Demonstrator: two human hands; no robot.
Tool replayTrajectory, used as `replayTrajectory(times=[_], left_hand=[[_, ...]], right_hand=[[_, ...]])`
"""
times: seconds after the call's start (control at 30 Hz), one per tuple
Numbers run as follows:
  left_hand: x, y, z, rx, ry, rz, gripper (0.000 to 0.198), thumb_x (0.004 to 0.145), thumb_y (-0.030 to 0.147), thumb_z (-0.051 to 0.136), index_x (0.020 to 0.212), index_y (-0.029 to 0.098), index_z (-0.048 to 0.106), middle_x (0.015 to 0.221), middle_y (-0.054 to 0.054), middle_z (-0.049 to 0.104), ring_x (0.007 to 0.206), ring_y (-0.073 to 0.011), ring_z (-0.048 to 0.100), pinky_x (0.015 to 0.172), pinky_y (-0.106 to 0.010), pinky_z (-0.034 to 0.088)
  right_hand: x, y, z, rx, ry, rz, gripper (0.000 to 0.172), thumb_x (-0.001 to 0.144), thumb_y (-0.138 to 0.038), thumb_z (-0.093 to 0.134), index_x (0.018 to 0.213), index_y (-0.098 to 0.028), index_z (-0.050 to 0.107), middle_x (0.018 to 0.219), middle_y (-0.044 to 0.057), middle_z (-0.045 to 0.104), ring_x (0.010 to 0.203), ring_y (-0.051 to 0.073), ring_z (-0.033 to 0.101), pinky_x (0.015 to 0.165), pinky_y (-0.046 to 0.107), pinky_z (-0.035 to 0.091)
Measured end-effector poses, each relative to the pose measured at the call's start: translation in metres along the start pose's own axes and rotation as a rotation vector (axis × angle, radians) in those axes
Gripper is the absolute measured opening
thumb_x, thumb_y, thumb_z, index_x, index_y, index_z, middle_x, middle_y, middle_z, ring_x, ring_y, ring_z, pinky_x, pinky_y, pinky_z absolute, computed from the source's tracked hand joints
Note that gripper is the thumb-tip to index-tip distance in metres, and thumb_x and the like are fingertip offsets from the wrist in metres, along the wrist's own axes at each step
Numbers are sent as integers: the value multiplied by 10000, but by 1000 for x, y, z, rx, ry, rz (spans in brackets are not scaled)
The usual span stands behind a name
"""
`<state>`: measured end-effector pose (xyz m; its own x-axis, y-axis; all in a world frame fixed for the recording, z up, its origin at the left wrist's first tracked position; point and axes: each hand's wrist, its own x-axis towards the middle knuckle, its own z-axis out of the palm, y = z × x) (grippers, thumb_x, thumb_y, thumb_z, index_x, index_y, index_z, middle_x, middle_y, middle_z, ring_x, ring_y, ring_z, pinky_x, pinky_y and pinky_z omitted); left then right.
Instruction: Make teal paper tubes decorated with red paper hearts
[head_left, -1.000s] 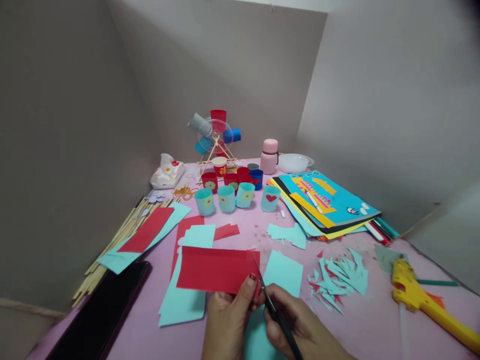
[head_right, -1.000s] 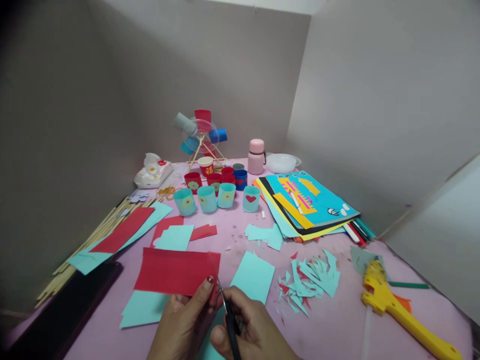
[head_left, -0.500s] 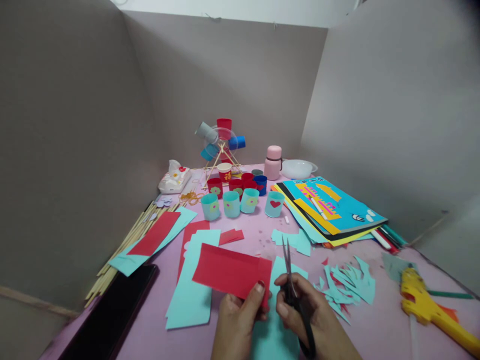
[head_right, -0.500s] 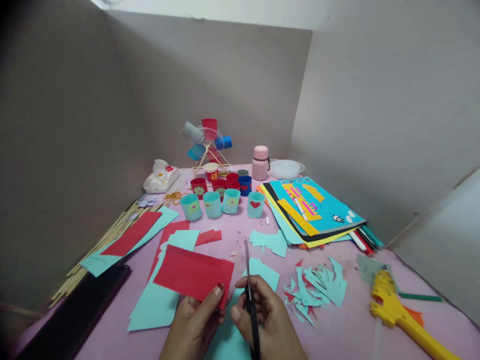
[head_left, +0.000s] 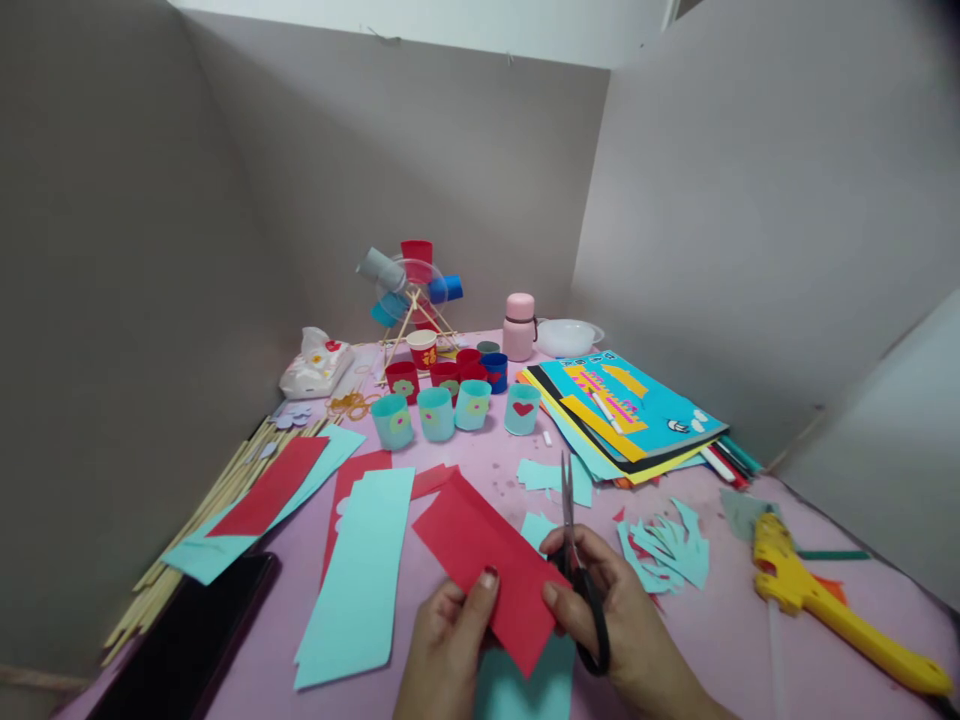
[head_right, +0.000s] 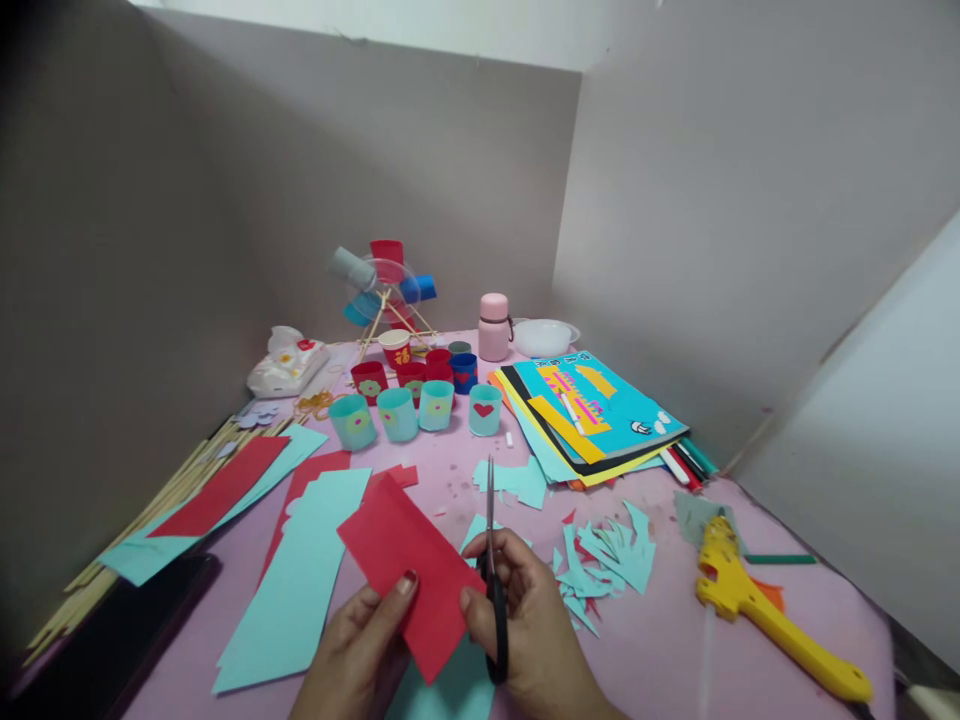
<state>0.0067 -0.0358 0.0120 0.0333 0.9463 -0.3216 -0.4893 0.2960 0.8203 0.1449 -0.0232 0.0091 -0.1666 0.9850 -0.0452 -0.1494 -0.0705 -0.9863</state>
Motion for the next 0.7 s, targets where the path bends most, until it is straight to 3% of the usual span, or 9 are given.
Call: replayTrajectory(times=[0.2, 0.4, 0.53, 0.7], left_hand=[[0, -4, 4, 36, 15, 54, 236, 597, 363, 781, 702, 167, 703, 599, -19, 675, 566, -155, 564, 547, -242, 431], [-2, -7, 8, 158, -6, 124, 261, 547, 369, 804, 568, 149, 664, 502, 31, 559, 496, -94, 435, 486, -191, 351], [0, -7, 5, 156, -11, 124, 263, 571, 382, 790, 585, 150, 667, 514, 22, 592, 504, -102, 460, 495, -192, 360], [2, -10, -2, 92, -15, 63, 275, 654, 425, 726, 700, 154, 720, 627, -41, 711, 616, -179, 607, 609, -262, 459]], right_hand=[[0, -1, 1, -28, 27, -20, 367, 668, -434, 698, 867, -200, 497, 650, -52, 433, 556, 106, 390, 517, 221, 327], [2, 3, 1, -27, 21, -49, 358, 700, -447, 678, 884, -200, 494, 665, -41, 470, 579, 117, 423, 537, 225, 351], [3, 5, -1, -47, 71, -67, 349, 686, -411, 709, 896, -202, 524, 630, -59, 439, 560, 111, 401, 520, 217, 331], [2, 2, 0, 19, 6, -37, 348, 660, -382, 739, 872, -202, 530, 645, -50, 493, 550, 105, 438, 521, 213, 354]])
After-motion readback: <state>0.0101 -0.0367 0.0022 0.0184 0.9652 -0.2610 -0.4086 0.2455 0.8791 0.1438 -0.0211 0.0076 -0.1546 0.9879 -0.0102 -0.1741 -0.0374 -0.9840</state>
